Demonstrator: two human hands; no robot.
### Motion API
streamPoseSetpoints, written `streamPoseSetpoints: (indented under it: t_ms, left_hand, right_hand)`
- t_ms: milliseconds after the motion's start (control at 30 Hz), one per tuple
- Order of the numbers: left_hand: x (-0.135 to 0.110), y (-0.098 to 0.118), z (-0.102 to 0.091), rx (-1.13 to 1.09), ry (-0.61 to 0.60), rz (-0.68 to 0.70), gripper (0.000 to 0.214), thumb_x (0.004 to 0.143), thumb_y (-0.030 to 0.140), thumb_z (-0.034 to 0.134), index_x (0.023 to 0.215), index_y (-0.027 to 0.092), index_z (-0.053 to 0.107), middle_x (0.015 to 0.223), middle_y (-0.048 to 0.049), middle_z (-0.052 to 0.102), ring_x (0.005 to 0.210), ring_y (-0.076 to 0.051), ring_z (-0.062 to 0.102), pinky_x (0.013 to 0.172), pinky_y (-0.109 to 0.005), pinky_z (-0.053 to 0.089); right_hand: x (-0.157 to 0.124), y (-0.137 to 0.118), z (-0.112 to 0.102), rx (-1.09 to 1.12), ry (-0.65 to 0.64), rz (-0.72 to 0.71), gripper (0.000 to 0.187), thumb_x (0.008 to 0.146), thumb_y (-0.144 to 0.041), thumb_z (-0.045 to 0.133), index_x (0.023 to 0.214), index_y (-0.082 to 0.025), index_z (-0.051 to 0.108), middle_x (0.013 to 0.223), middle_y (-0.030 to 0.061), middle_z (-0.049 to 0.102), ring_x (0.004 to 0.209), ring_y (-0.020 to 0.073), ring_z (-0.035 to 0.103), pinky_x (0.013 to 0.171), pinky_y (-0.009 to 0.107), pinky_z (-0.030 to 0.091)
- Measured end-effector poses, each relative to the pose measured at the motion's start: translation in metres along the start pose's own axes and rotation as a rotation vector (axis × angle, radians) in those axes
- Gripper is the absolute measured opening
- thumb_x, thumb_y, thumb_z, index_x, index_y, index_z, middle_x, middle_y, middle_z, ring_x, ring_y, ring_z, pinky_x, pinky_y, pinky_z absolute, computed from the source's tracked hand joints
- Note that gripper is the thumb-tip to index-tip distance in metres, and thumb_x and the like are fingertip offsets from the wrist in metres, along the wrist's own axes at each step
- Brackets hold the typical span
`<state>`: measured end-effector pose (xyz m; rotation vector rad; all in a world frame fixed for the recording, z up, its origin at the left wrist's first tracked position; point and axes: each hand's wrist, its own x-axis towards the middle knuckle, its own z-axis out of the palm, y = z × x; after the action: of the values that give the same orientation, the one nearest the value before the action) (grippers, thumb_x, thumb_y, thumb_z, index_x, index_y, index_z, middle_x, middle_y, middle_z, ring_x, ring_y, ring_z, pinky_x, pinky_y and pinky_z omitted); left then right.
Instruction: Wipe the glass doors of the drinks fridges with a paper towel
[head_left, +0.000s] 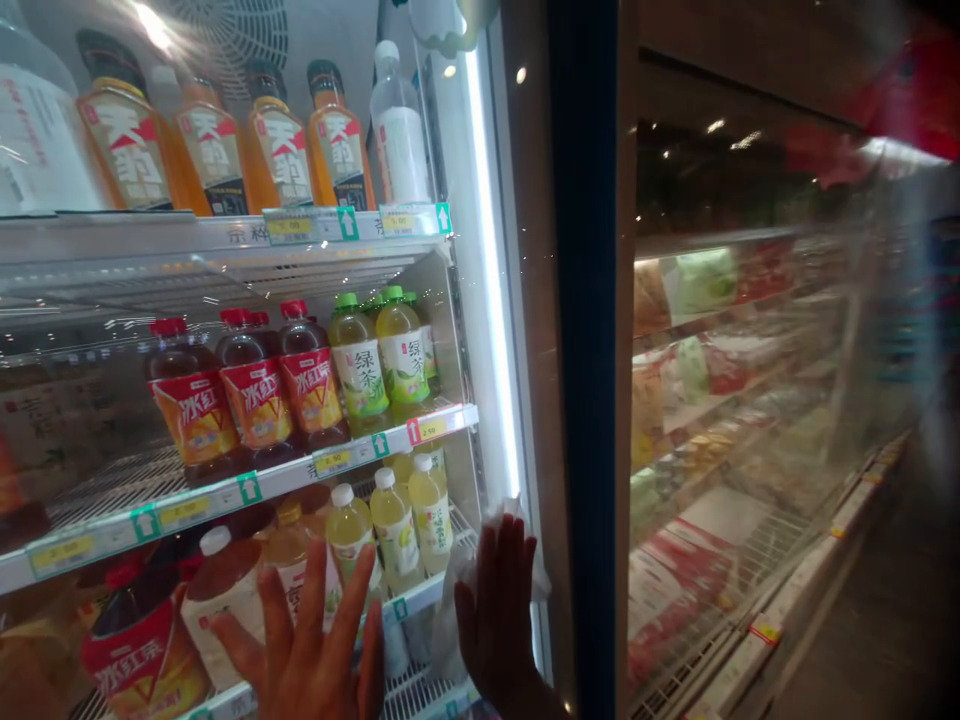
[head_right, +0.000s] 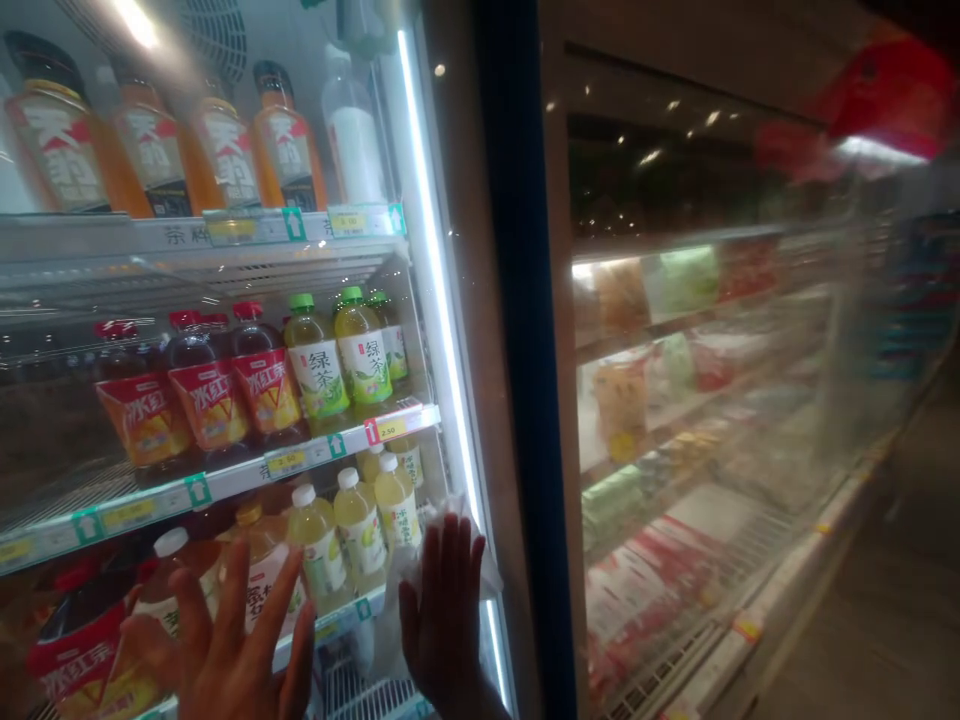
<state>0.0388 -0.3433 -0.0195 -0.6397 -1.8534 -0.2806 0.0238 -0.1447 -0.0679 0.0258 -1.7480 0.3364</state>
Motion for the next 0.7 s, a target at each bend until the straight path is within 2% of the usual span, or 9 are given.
streamPoseSetpoints:
  t_ms: [67, 200, 267, 400, 500, 600, 700]
  left_hand:
    - [0.013, 0.004, -0.001, -0.02, 0.024, 0.03, 0.078, 0.09, 0.03, 0.065, 0.158, 0.039, 0.028, 0.172, 0.0025, 0.01, 0.159, -0.035, -0.005, 0.122, -0.067, -0.016]
    - [0.029, 0.003, -0.008, -0.021, 0.1, 0.064, 0.074, 0.092, 0.03, 0.063, 0.157, 0.038, 0.029, 0.172, 0.0028, 0.01, 0.159, -0.03, -0.007, 0.123, -0.06, -0.019]
    - [0.031, -0.003, -0.013, 0.008, 0.111, 0.054, 0.075, 0.092, 0.029, 0.065, 0.157, 0.037, 0.03, 0.172, 0.0016, 0.01, 0.159, -0.029, -0.007, 0.123, -0.059, -0.019]
    - [0.031, -0.024, -0.027, 0.017, 0.115, 0.055, 0.075, 0.092, 0.028, 0.064, 0.158, 0.036, 0.029, 0.172, -0.0002, 0.009, 0.16, -0.028, -0.008, 0.124, -0.059, -0.016]
    - [0.033, -0.043, -0.04, 0.043, 0.128, 0.056, 0.075, 0.092, 0.028, 0.063, 0.158, 0.034, 0.028, 0.173, -0.0013, 0.007, 0.16, -0.026, -0.007, 0.124, -0.057, -0.018]
    - [0.031, -0.064, -0.058, 0.084, 0.138, 0.048, 0.077, 0.092, 0.027, 0.063, 0.159, 0.033, 0.026, 0.173, -0.002, 0.004, 0.16, -0.027, -0.008, 0.124, -0.056, -0.018]
    - [0.024, -0.088, -0.078, 0.114, 0.134, 0.014, 0.079, 0.092, 0.029, 0.062, 0.16, 0.037, 0.023, 0.173, -0.0005, 0.001, 0.159, -0.027, -0.01, 0.123, -0.057, -0.018]
  right_hand:
    - [0.011, 0.002, 0.0, -0.002, 0.01, -0.013, 0.071, 0.102, -0.02, 0.038, 0.164, -0.012, 0.005, 0.172, 0.0135, 0.001, 0.159, 0.0308, 0.003, 0.128, 0.062, 0.011]
    - [0.059, 0.001, -0.003, 0.017, 0.084, 0.02, 0.07, 0.103, -0.022, 0.036, 0.165, -0.018, 0.002, 0.172, 0.0114, 0.006, 0.159, 0.0333, 0.009, 0.125, 0.067, 0.017]
    - [0.059, -0.01, -0.002, 0.019, 0.09, 0.029, 0.07, 0.103, -0.021, 0.036, 0.165, -0.017, 0.003, 0.172, 0.0121, 0.006, 0.159, 0.0337, 0.009, 0.125, 0.068, 0.017]
    - [0.04, -0.046, 0.004, 0.005, 0.026, -0.019, 0.072, 0.101, -0.021, 0.041, 0.164, -0.011, 0.006, 0.172, 0.0139, 0.005, 0.159, 0.0328, 0.008, 0.126, 0.065, 0.017]
    - [0.068, -0.075, 0.005, 0.01, 0.067, -0.064, 0.074, 0.102, -0.022, 0.041, 0.165, -0.014, 0.003, 0.172, 0.0113, 0.005, 0.159, 0.0321, 0.009, 0.127, 0.064, 0.016]
    - [0.1, -0.104, 0.007, 0.018, 0.083, -0.072, 0.079, 0.101, -0.029, 0.047, 0.165, -0.016, 0.001, 0.172, 0.0124, 0.004, 0.159, 0.0368, 0.006, 0.125, 0.069, 0.015]
    - [0.086, -0.14, 0.013, 0.029, 0.024, -0.124, 0.081, 0.101, -0.036, 0.048, 0.165, -0.014, 0.004, 0.172, 0.0137, 0.002, 0.158, 0.0389, 0.004, 0.124, 0.071, 0.014]
